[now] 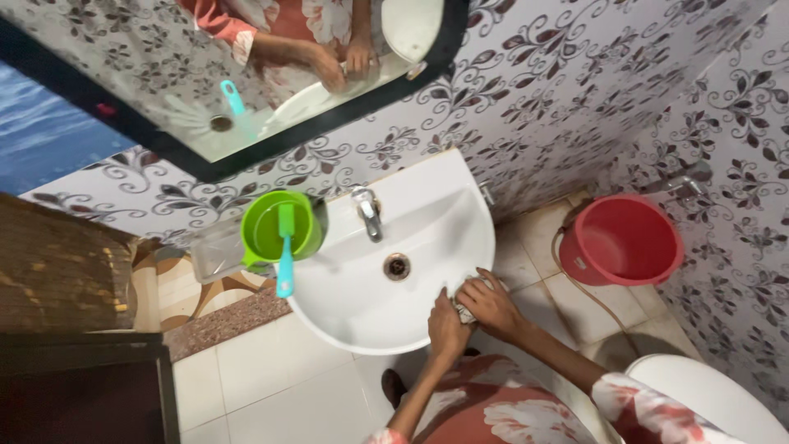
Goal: The person scrubs the inside of a white bathroom sink using a cloth and water from the tap. They repeatedly wet the cloth and wipe the basin and faucet area.
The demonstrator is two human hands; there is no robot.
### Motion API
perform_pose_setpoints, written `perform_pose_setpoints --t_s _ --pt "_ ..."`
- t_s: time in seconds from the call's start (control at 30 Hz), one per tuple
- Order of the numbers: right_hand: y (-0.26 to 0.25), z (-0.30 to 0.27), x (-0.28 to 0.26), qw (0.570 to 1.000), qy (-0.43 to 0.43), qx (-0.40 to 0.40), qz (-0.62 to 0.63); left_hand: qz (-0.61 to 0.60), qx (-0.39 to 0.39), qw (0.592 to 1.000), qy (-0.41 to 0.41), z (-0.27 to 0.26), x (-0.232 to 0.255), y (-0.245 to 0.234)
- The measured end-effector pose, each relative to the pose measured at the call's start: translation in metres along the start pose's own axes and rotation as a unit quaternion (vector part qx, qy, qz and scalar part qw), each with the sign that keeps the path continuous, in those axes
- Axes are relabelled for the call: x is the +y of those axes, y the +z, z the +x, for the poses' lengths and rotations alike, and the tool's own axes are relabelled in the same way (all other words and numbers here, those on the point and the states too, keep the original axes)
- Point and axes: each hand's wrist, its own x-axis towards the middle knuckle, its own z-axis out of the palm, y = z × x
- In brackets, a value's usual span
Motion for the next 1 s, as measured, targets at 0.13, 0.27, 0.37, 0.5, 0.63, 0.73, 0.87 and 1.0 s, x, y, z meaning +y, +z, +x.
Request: perform_pose_setpoints --t_s 0.13,0.27,0.37,0.5,0.63,0.73,0.87,1.0 --pt "-0.002 -0.002 0.065 0.996 -0.072 0.026 0.036 0.096 0.087 0.986 0.102 0.035 0.016 0.054" --pt "0.000 0.018 0.131 0.990 -0.112 0.005 0.084 0.092 0.150 0.975 0.132 0.079 0.032 0.088" --pt "0.004 0.034 0.177 0.990 -0.112 -0.023 0.086 0.084 0.169 0.972 0.138 0.116 0.054 0.097" --pt "0.009 0.060 0.228 0.993 -0.084 0.007 0.088 0.058 0.195 0.975 0.090 0.176 0.086 0.100" --pt "0.021 0.073 0.252 0.992 -0.018 -0.015 0.121 0.111 0.193 0.973 0.052 0.216 0.092 0.102" --pt "0.035 0.071 0.256 0.991 0.023 0.014 0.129 0.127 0.183 0.975 0.018 0.228 0.096 0.105" --pt "0.038 0.065 0.252 0.988 0.066 0.037 0.132 0.140 0.195 0.970 0.048 0.237 0.088 0.114" --pt "0.018 0.072 0.216 0.993 0.083 0.057 0.067 0.176 0.142 0.966 0.125 0.232 0.061 0.107"
